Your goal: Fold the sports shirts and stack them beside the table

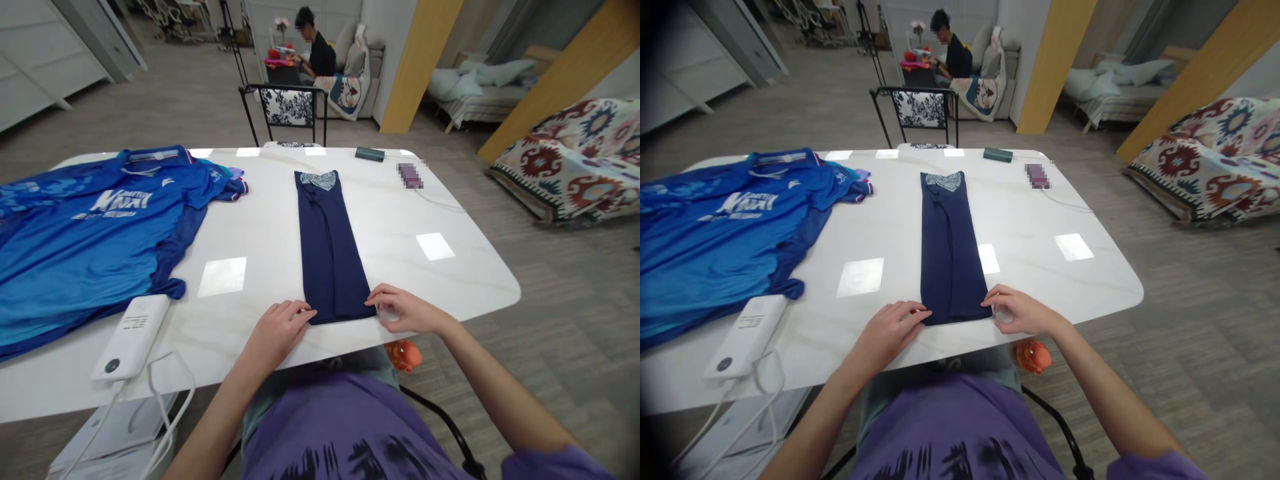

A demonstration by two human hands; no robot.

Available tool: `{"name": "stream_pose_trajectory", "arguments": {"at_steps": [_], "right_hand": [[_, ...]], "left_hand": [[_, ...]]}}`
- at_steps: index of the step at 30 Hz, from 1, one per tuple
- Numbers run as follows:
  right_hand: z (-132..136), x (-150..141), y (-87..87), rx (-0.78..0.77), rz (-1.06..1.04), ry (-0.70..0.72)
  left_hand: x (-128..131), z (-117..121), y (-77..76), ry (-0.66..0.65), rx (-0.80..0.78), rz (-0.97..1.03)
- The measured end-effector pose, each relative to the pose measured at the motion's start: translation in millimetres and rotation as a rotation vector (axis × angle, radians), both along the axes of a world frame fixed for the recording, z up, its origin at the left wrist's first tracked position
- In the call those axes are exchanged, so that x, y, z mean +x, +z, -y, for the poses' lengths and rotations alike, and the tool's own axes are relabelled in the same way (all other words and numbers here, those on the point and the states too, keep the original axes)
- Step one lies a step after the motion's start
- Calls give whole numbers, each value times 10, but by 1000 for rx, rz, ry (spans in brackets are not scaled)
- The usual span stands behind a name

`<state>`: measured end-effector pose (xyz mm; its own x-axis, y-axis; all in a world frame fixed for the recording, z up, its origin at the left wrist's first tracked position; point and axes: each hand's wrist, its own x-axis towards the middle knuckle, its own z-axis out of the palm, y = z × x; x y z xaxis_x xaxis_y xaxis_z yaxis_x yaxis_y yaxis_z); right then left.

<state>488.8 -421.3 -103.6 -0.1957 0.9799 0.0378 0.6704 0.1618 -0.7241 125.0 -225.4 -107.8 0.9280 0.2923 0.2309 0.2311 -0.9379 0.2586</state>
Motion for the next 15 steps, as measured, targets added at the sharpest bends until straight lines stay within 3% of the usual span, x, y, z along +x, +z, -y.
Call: {"name": "stream_pose_trajectory", "arguments": {"at_steps": [3, 7, 11, 15], "right_hand": [[21, -72, -103, 76, 62, -59], [-54, -143, -127, 182, 270, -90], [21, -255, -93, 207, 298, -74], [378, -431, 93, 120, 178, -31]], "left_hand": [[64, -37, 7, -39, 101, -4], [88, -25, -50, -47, 95, 18], [-7, 141, -49, -12, 15, 43], [-244, 482, 171, -35, -197, 65]]}}
